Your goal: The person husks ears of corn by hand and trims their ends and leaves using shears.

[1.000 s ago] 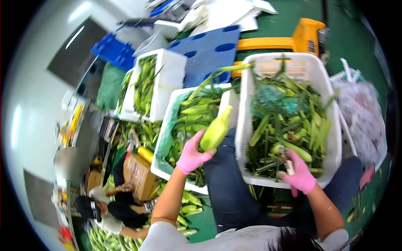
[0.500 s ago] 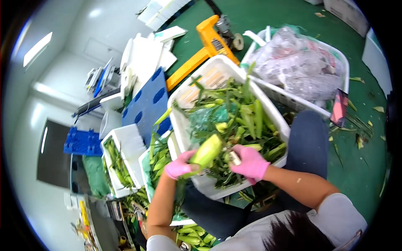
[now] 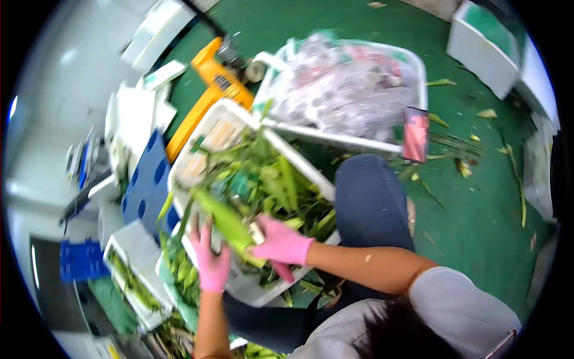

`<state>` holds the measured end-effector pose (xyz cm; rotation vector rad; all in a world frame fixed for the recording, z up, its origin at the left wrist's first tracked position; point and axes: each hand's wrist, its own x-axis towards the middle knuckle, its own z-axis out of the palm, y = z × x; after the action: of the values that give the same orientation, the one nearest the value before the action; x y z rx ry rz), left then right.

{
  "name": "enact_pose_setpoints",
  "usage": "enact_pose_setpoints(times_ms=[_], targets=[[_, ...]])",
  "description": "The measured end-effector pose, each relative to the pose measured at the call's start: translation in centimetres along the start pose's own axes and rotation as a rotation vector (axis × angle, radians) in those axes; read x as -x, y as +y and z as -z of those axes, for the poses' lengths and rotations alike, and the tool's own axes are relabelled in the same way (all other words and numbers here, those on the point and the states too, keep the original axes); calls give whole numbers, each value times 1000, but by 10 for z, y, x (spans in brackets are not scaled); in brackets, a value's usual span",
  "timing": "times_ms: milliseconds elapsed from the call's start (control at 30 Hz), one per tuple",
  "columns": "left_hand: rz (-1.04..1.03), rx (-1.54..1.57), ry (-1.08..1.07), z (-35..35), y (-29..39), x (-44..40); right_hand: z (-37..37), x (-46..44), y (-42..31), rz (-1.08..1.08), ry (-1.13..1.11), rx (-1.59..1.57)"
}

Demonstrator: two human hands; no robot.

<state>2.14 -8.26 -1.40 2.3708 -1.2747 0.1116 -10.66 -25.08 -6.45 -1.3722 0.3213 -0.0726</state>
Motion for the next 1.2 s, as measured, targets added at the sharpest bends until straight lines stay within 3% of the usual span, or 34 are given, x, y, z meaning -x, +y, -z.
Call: enact_pose_setpoints(times_ms=[33, 100, 133, 167, 233, 333, 467, 567, 600, 700, 767, 867, 967, 1000, 1033, 1133, 1200], targets=[[247, 286, 86, -12, -23, 22, 1, 1, -3, -28, 66, 177], [717, 1032, -68, -31, -33, 44, -9, 2, 2, 6, 163, 282], [759, 1344, -79, -48, -22, 42, -13, 8, -7, -16, 129, 279], [899, 1595, 139, -49, 11, 33, -18, 11, -6, -22, 50, 306], [976, 1705, 91, -52, -12, 48, -31, 14, 16, 198, -52, 435], [828, 1284, 135, -23, -11, 67, -36, 18, 13, 93, -158, 464], [526, 555, -69, 16, -17, 90, -31, 11, 14, 5, -240, 376], [428, 425, -189, 42, -15, 101, -28, 8, 21, -6, -337, 203], [493, 258, -289, 56, -6, 96, -27, 7, 25, 23, -361, 227], [455, 441, -352, 63, -25, 105, -24, 6, 21, 192, -375, 416], [530, 532, -389, 73, -16, 99, -18, 5, 8, 96, -444, 439], [591, 751, -424, 71, -26, 98, -16, 4, 11, 166, -401, 537], [651, 947, -462, 69, -42, 99, -10, 15, -21, -81, -462, 326], [629, 973, -452, 69, -48, 99, -17, 15, -15, -136, -451, 24], [610, 999, -441, 70, -54, 102, -15, 16, -14, -102, -441, 38], [591, 1059, -484, 70, -75, 111, -13, 15, -21, -297, -549, -51], [547, 1139, -530, 67, -78, 111, -15, 10, 1, -209, -708, -91]])
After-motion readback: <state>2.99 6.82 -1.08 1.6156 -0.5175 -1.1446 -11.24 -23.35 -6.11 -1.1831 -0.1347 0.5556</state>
